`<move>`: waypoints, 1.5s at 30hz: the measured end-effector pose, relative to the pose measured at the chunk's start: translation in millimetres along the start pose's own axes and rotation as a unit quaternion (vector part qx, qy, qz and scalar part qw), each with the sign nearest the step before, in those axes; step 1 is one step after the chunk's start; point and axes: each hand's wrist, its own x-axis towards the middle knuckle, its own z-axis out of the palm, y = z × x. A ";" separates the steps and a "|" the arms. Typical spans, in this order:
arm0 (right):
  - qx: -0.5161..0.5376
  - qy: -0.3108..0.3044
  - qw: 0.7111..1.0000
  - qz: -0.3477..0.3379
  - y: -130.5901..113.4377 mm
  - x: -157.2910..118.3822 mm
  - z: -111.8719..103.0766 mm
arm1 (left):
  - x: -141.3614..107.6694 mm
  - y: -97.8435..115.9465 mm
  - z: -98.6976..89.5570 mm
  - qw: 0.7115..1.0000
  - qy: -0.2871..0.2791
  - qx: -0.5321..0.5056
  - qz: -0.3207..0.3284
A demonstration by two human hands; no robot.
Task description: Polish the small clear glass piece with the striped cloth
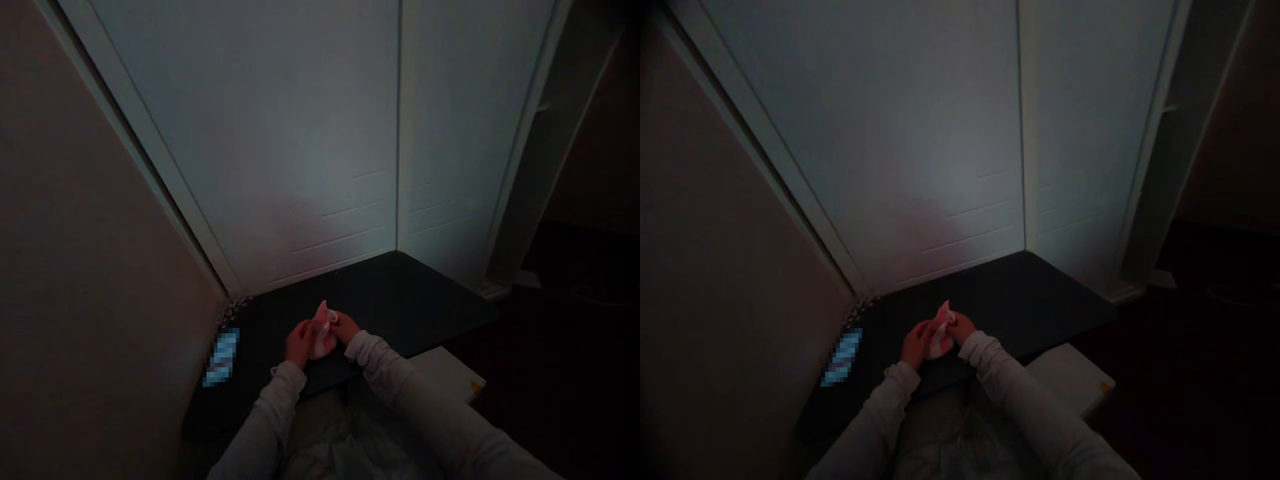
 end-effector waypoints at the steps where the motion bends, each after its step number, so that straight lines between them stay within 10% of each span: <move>1: -0.008 -0.003 1.000 -0.005 -2.2 -0.3 1.3 | -0.8 1.5 -0.7 1.000 0.004 0.003 0.005; 45: -0.091 -0.010 0.995 -0.032 -3.9 -20.7 -2.9 | -19.1 -11.1 -1.0 0.997 0.039 0.054 0.049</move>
